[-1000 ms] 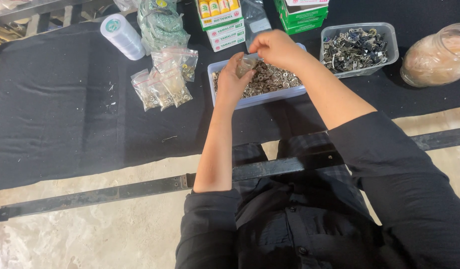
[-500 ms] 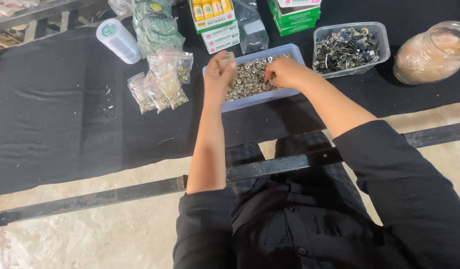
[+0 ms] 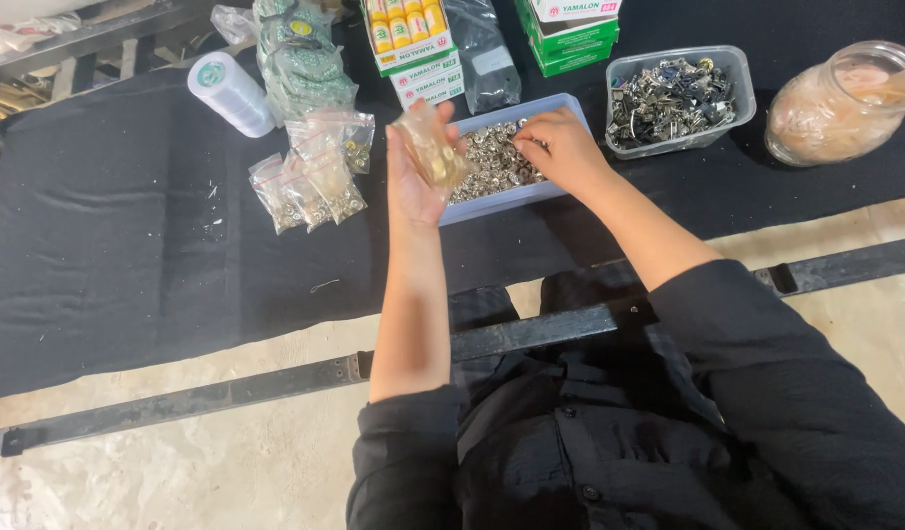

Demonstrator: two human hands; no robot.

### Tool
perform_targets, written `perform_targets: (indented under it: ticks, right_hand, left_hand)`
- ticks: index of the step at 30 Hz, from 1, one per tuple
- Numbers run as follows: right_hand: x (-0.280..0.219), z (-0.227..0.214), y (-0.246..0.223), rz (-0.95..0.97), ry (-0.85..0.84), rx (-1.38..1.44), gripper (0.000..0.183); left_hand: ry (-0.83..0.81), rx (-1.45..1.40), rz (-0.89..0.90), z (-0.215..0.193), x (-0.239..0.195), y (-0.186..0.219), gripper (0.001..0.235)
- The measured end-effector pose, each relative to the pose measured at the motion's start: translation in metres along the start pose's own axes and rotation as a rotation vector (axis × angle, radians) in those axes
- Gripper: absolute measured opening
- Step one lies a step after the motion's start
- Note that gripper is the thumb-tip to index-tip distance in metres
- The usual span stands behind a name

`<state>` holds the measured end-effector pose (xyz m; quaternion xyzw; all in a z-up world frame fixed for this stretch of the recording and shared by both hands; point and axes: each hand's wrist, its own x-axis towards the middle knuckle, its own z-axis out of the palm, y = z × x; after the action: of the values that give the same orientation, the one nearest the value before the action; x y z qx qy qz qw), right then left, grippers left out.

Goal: Picking up small metal fasteners from a container and placing them into small plastic bags for packaging.

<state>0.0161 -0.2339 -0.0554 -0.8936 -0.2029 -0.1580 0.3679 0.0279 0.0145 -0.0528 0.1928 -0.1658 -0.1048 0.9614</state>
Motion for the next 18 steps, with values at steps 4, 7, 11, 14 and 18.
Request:
perform_targets:
  ticks: [4,7,11,14,18]
  right_hand:
    - [0.0,-0.012,-0.048,-0.007,0.093,0.399,0.024]
    - [-0.013,-0.04,-0.098,0.119,0.02,0.724,0.032]
    - [-0.034,-0.061,-0.121,0.196,-0.019,0.846,0.052]
    - [-0.053,-0.052,-0.111,0.155,0.017,0.742,0.061]
    - [-0.075,-0.063,-0.122,0.141,0.054,0.712,0.048]
  left_hand:
    - [-0.02,0.123,-0.151,0.047,-0.022,-0.012,0.079]
    - [0.006,0.316,-0.156,0.086,-0.043,-0.015,0.096]
    - [0.017,0.541,-0.092,0.126,-0.065,-0.014,0.103]
    - [0.013,0.626,-0.033,0.143,-0.077,-0.019,0.106]
    - [-0.026,0.81,0.045,0.155,-0.093,-0.025,0.112]
